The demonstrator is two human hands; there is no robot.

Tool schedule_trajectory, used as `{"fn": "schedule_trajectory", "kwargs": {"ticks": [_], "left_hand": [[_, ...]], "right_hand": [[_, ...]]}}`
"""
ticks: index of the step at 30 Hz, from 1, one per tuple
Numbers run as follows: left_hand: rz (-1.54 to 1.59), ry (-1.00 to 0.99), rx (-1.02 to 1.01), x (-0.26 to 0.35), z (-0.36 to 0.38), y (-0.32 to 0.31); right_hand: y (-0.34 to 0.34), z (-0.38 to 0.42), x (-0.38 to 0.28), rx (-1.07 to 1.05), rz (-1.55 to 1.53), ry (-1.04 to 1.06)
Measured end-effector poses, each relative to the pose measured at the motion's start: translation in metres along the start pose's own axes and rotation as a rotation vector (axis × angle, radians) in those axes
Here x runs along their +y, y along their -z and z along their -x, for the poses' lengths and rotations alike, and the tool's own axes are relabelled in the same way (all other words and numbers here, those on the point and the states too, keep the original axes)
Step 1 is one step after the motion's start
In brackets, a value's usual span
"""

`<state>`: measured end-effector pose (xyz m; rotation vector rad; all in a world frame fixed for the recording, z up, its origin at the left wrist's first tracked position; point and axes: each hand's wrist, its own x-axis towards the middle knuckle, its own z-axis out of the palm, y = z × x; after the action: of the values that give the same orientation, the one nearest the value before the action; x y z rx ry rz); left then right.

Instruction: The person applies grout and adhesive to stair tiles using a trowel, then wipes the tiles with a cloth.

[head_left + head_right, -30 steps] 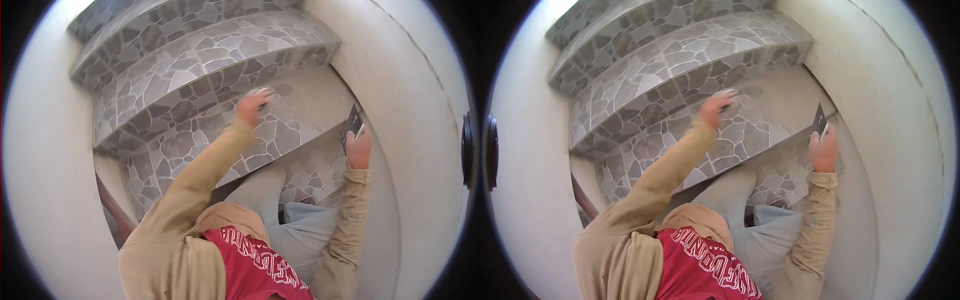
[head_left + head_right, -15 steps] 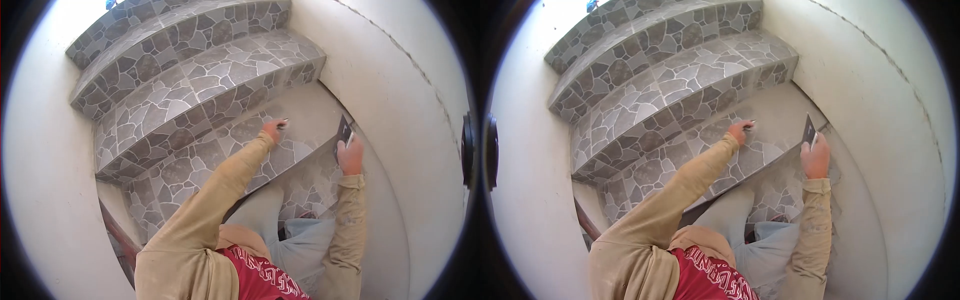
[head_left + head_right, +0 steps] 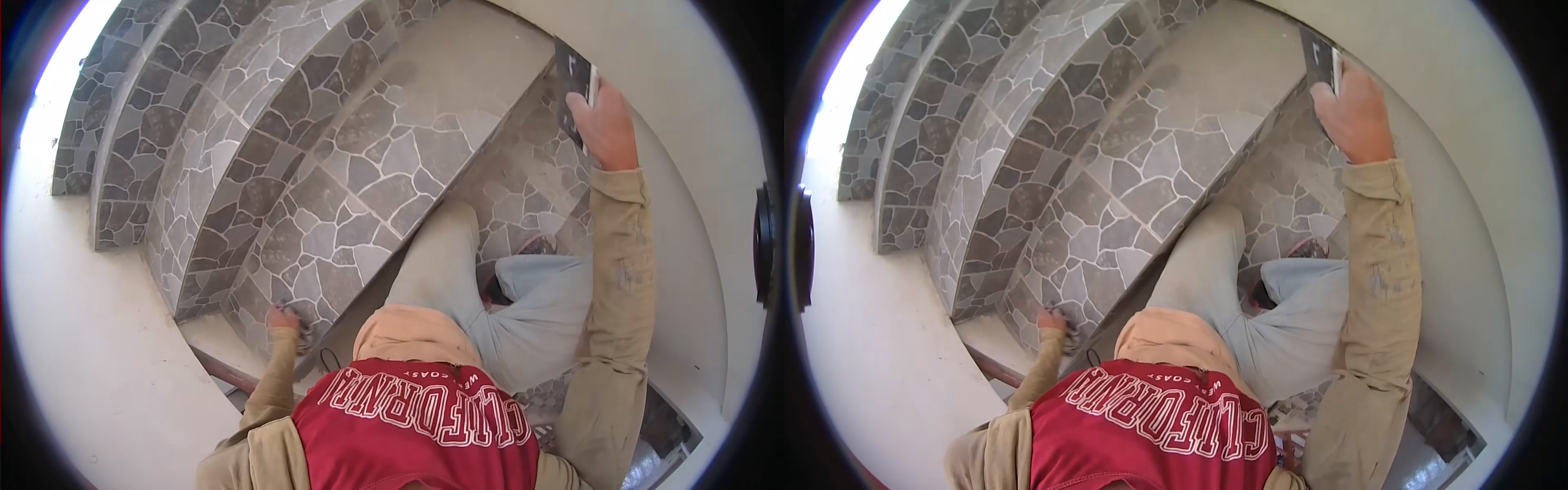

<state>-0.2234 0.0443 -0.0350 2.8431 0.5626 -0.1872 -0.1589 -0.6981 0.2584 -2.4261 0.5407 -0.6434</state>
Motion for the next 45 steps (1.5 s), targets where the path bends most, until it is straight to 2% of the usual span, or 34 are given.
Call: {"fn": "schedule_trajectory", "kwargs": {"ticks": [2,5,6,7,8,9,10,11,12,13,14,15,16,17,18,21,22,24,25,26,28,29,31,32,34,35,38,39,40,41,42,44,45], "left_hand": [[0.025,-0.051,0.005,0.102,0.05,0.004],[0.17,-0.13,-0.05,0.248,0.056,0.0],[0.037,-0.488,0.017,0.254,0.028,-0.05],[0.395,-0.304,-0.104,0.341,0.053,-0.017],[0.255,-0.535,-0.09,0.391,0.06,-0.019],[-0.062,-1.068,-0.054,0.414,0.039,-0.066],[0.364,-1.168,-0.006,0.464,0.05,-0.058],[0.406,-1.064,-0.197,0.509,0.046,-0.089],[0.579,-0.854,-0.227,0.563,0.062,-0.089],[0.755,-0.857,-0.312,0.605,0.067,-0.098],[0.935,-0.861,-0.402,0.637,0.067,-0.1],[0.961,-0.87,-0.385,0.65,0.071,-0.078],[1.044,-0.803,-0.395,0.657,0.077,-0.058],[1.114,-0.738,-0.401,0.657,0.079,-0.034],[1.093,-0.794,-0.385,0.64,0.075,-0.005],[1.071,-0.934,-0.266,0.545,0.024,0.051],[1.051,-0.914,-0.275,0.503,0.004,0.068],[1.186,-0.726,-0.337,0.417,-0.03,0.093],[1.142,-0.591,-0.263,0.374,-0.043,0.102],[0.991,-0.538,-0.097,0.336,-0.053,0.11],[0.753,-0.459,0.012,0.266,-0.07,0.109],[0.752,-0.447,0.02,0.243,-0.071,0.098],[0.393,-0.723,0.153,0.203,-0.07,0.072],[0.393,-0.71,0.158,0.186,-0.064,0.056],[0.094,-0.867,0.301,0.169,-0.06,0.031],[0.096,-0.863,0.302,0.17,-0.065,0.026],[0.462,-0.629,0.303,0.189,-0.066,0.015],[0.464,-0.623,0.301,0.189,-0.062,0.019],[0.299,-0.669,0.335,0.191,-0.061,0.021],[0.136,-0.714,0.368,0.194,-0.063,0.02],[0.147,-0.715,0.366,0.195,-0.064,0.014],[0.038,-0.536,0.393,0.193,-0.068,-0.002],[0.037,-0.551,0.38,0.199,-0.076,-0.014]], "right_hand": [[-0.003,0.001,-0.004,-0.02,-0.02,-0.008],[-0.005,-0.002,-0.004,-0.037,-0.035,-0.005],[-0.004,-0.003,-0.002,-0.045,-0.024,-0.002],[-0.004,-0.002,0.0,-0.041,-0.018,-0.002],[-0.004,-0.001,0.002,-0.028,-0.023,-0.017],[-0.003,-0.002,0.003,-0.012,-0.028,-0.022],[-0.003,-0.003,0.004,-0.005,-0.022,-0.004],[-0.003,-0.005,0.008,0.013,-0.017,0.007],[-0.003,-0.008,0.01,0.038,-0.014,0.02],[-0.006,-0.012,0.015,0.062,-0.008,0.05],[-0.009,-0.016,0.022,0.209,-0.016,0.058],[-0.005,-0.019,0.022,0.341,-0.026,0.06],[0.004,-0.02,0.025,0.345,-0.027,0.079],[0.011,-0.018,0.021,0.338,-0.071,0.009],[0.015,-0.016,0.017,0.333,-0.126,-0.066],[0.024,-0.013,0.011,0.276,-0.169,-0.103],[0.024,-0.013,0.012,0.262,-0.163,-0.103],[0.017,-0.011,0.012,0.267,-0.166,-0.045],[0.013,-0.01,0.01,0.259,-0.157,0.019],[0.01,-0.01,0.006,0.257,-0.163,0.024],[0.001,-0.007,-0.003,0.167,-0.114,0.112],[-0.004,-0.006,-0.009,0.157,-0.121,0.12],[-0.01,-0.002,-0.021,0.075,-0.141,0.13],[-0.011,0.0,-0.024,0.065,-0.146,0.139],[-0.014,0.004,-0.028,0.047,-0.137,0.122],[-0.013,0.006,-0.029,0.045,-0.137,0.125],[-0.002,0.013,-0.026,0.101,-0.137,0.139],[0.004,0.017,-0.024,0.083,-0.112,0.044],[0.008,0.016,-0.023,0.068,-0.087,-0.046],[0.012,0.016,-0.022,0.07,-0.083,-0.038],[0.017,0.017,-0.02,0.066,-0.088,-0.048],[0.023,0.02,-0.015,0.066,-0.083,-0.082],[0.024,0.023,-0.014,0.117,-0.107,-0.061]]}}
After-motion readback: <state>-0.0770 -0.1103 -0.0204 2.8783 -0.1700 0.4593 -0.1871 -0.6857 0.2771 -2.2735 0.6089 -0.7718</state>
